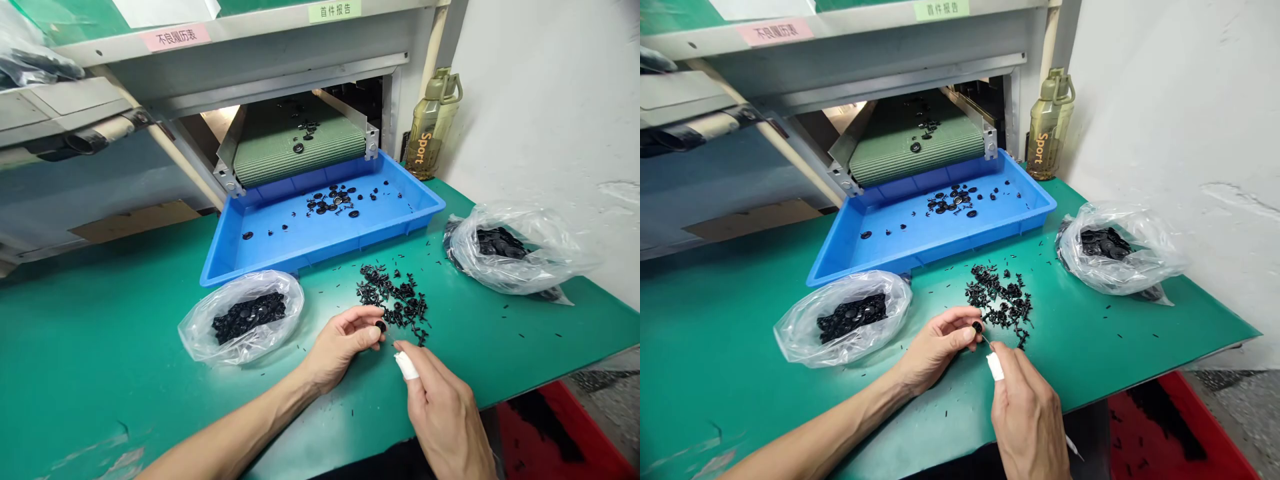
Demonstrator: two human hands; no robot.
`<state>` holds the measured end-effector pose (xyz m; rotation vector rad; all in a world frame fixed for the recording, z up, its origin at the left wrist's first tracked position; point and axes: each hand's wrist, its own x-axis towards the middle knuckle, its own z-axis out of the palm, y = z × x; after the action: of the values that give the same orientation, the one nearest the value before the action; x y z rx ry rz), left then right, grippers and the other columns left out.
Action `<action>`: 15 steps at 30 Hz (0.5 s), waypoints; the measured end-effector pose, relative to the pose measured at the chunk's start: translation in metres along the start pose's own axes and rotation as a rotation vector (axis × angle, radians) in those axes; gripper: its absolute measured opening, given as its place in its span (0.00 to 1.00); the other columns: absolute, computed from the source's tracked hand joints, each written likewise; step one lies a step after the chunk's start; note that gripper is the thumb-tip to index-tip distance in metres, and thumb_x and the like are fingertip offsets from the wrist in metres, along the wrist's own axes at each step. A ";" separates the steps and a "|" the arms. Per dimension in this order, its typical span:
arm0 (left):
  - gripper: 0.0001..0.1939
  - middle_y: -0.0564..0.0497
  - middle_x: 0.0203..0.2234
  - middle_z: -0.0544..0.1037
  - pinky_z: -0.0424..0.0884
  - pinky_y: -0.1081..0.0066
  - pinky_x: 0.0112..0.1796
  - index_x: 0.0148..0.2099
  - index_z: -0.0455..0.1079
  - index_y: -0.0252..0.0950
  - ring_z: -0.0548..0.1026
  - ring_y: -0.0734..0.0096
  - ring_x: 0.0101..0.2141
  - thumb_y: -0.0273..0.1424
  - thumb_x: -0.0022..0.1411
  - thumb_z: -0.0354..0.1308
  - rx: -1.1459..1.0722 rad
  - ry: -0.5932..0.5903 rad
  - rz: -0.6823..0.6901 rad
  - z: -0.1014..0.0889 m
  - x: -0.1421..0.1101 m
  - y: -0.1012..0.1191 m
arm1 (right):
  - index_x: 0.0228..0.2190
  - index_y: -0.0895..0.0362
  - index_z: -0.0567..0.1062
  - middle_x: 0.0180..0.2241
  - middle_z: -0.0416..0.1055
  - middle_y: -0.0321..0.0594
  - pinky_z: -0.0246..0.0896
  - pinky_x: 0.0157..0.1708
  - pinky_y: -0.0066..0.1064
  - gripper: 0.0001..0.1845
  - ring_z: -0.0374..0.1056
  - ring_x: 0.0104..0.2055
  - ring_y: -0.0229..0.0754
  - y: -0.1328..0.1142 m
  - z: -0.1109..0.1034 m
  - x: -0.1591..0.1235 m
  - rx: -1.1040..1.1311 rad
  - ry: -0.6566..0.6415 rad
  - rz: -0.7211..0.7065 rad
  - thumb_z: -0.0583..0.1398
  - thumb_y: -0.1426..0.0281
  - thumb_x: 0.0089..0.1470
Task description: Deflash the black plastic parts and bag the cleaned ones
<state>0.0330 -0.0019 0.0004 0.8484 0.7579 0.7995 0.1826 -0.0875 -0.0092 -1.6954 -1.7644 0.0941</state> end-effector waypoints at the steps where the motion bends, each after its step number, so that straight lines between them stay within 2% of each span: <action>1: 0.14 0.49 0.32 0.77 0.67 0.74 0.35 0.44 0.75 0.33 0.73 0.74 0.32 0.29 0.54 0.67 0.016 -0.004 -0.004 0.001 0.000 0.000 | 0.43 0.57 0.74 0.37 0.77 0.43 0.68 0.26 0.29 0.19 0.75 0.32 0.42 -0.001 0.000 0.000 -0.007 0.005 -0.004 0.46 0.74 0.60; 6: 0.11 0.48 0.31 0.77 0.68 0.74 0.34 0.40 0.75 0.31 0.73 0.75 0.31 0.29 0.54 0.67 0.068 -0.024 -0.002 0.003 -0.003 -0.001 | 0.43 0.59 0.74 0.33 0.76 0.43 0.62 0.23 0.28 0.20 0.73 0.28 0.40 -0.005 0.000 0.004 -0.068 0.040 -0.036 0.44 0.73 0.62; 10: 0.11 0.47 0.36 0.78 0.69 0.75 0.35 0.39 0.74 0.32 0.73 0.75 0.34 0.28 0.52 0.68 0.050 -0.029 -0.008 0.005 -0.003 -0.002 | 0.44 0.60 0.73 0.29 0.73 0.42 0.60 0.24 0.29 0.21 0.71 0.26 0.40 -0.011 0.001 0.006 -0.137 0.065 -0.056 0.43 0.71 0.64; 12: 0.12 0.47 0.38 0.79 0.69 0.75 0.37 0.39 0.73 0.32 0.74 0.74 0.36 0.27 0.51 0.69 0.041 -0.028 0.011 0.006 -0.004 -0.003 | 0.45 0.61 0.73 0.27 0.71 0.41 0.58 0.24 0.29 0.21 0.69 0.25 0.39 -0.013 0.002 0.005 -0.169 0.082 -0.072 0.43 0.71 0.64; 15: 0.11 0.48 0.36 0.80 0.69 0.73 0.39 0.37 0.72 0.32 0.75 0.74 0.35 0.26 0.51 0.69 0.037 -0.009 0.059 0.007 -0.004 -0.005 | 0.44 0.61 0.74 0.25 0.70 0.40 0.57 0.25 0.29 0.20 0.68 0.25 0.40 -0.016 0.006 0.003 -0.192 0.106 -0.091 0.44 0.73 0.63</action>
<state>0.0378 -0.0099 0.0005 0.9103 0.7444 0.8353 0.1665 -0.0846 -0.0049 -1.7164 -1.8151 -0.2081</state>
